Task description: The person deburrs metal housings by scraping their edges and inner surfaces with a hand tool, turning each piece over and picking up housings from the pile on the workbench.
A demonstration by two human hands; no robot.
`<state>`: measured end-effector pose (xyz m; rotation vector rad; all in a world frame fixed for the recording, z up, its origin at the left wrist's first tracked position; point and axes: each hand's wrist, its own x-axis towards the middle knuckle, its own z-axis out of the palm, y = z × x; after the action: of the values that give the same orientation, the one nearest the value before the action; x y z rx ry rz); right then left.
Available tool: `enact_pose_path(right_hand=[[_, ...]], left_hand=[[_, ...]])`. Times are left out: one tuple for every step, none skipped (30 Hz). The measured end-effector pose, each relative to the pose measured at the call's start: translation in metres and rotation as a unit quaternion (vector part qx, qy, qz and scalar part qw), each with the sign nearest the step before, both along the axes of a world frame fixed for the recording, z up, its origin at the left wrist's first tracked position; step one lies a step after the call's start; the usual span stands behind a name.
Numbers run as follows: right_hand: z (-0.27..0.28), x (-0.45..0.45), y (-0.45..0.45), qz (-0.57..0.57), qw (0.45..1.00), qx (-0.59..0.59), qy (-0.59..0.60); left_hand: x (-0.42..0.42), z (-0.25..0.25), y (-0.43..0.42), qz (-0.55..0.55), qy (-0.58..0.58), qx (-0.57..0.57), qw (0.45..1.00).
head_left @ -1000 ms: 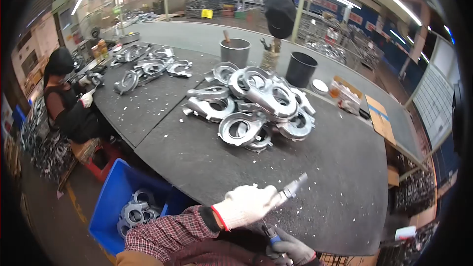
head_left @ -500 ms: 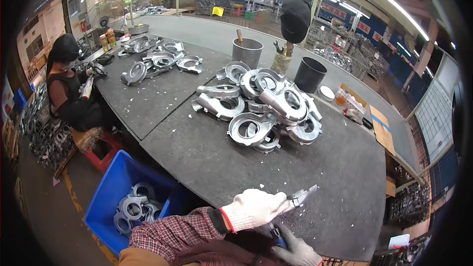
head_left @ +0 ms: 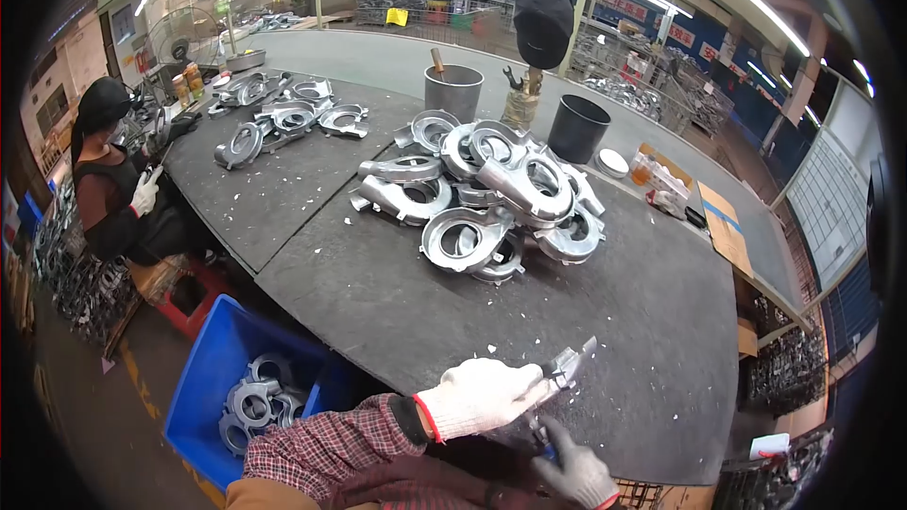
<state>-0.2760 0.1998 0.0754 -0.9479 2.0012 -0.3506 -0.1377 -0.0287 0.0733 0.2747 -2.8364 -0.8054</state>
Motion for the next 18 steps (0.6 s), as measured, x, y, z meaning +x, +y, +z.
enact_pose_path(right_hand=[[-0.045,-0.017,0.017,0.051,0.989,-0.045,0.130],[-0.042,-0.015,0.016,0.050,0.989,-0.044,0.131],[-0.038,-0.010,0.012,-0.003,0.994,-0.032,0.109],[-0.035,-0.006,0.008,-0.056,0.995,-0.020,0.086],[-0.042,-0.003,0.010,-0.046,0.995,-0.036,0.087],[-0.046,0.000,0.010,-0.047,0.994,-0.038,0.086],[-0.050,0.003,0.010,-0.021,0.997,-0.038,0.062],[-0.052,0.004,0.012,0.005,0.999,-0.036,0.038],[-0.052,0.003,0.015,0.017,0.993,-0.113,-0.014],[-0.041,0.001,0.014,0.003,0.994,-0.110,-0.018],[-0.024,-0.003,0.012,-0.038,0.977,-0.063,-0.200],[-0.015,-0.003,0.021,-0.085,0.923,-0.018,-0.376],[-0.032,-0.003,0.035,-0.076,0.926,-0.098,-0.357],[-0.013,0.000,0.037,-0.078,0.931,-0.108,-0.341],[-0.023,-0.007,0.050,-0.015,0.949,-0.168,-0.268],[-0.035,-0.014,0.062,0.056,0.954,-0.223,-0.190],[-0.012,-0.010,0.067,-0.042,0.956,-0.162,-0.240],[0.006,-0.004,0.072,-0.136,0.942,-0.099,-0.290]], left_hand=[[-0.002,0.003,-0.001,0.018,-0.031,0.050,0.998],[-0.003,0.002,-0.002,0.017,-0.029,0.050,0.998],[-0.003,0.000,-0.005,0.005,-0.004,0.037,0.999],[-0.002,-0.001,-0.008,-0.006,0.021,0.022,1.000],[-0.002,0.001,-0.010,-0.016,-0.020,0.028,0.999],[-0.003,0.002,-0.009,-0.017,-0.020,0.026,0.999],[-0.007,0.001,-0.008,0.002,-0.041,0.054,0.998],[-0.009,0.000,-0.006,0.021,-0.062,0.083,0.994],[-0.011,-0.001,-0.004,0.030,-0.051,0.086,0.995],[-0.013,-0.001,-0.004,0.032,-0.042,0.089,0.995],[-0.017,0.000,-0.004,0.026,-0.057,0.120,0.991],[-0.021,-0.005,-0.004,0.027,-0.088,0.160,0.983],[-0.022,-0.010,-0.006,0.017,-0.087,0.142,0.986],[-0.020,-0.005,-0.013,-0.010,-0.069,0.289,0.955],[-0.015,0.012,-0.012,0.040,-0.085,0.563,0.821],[-0.005,0.003,-0.018,0.031,-0.047,0.655,0.754],[0.012,-0.011,-0.022,-0.003,0.010,0.758,0.653],[0.029,-0.006,-0.020,0.032,0.010,0.757,0.652]])
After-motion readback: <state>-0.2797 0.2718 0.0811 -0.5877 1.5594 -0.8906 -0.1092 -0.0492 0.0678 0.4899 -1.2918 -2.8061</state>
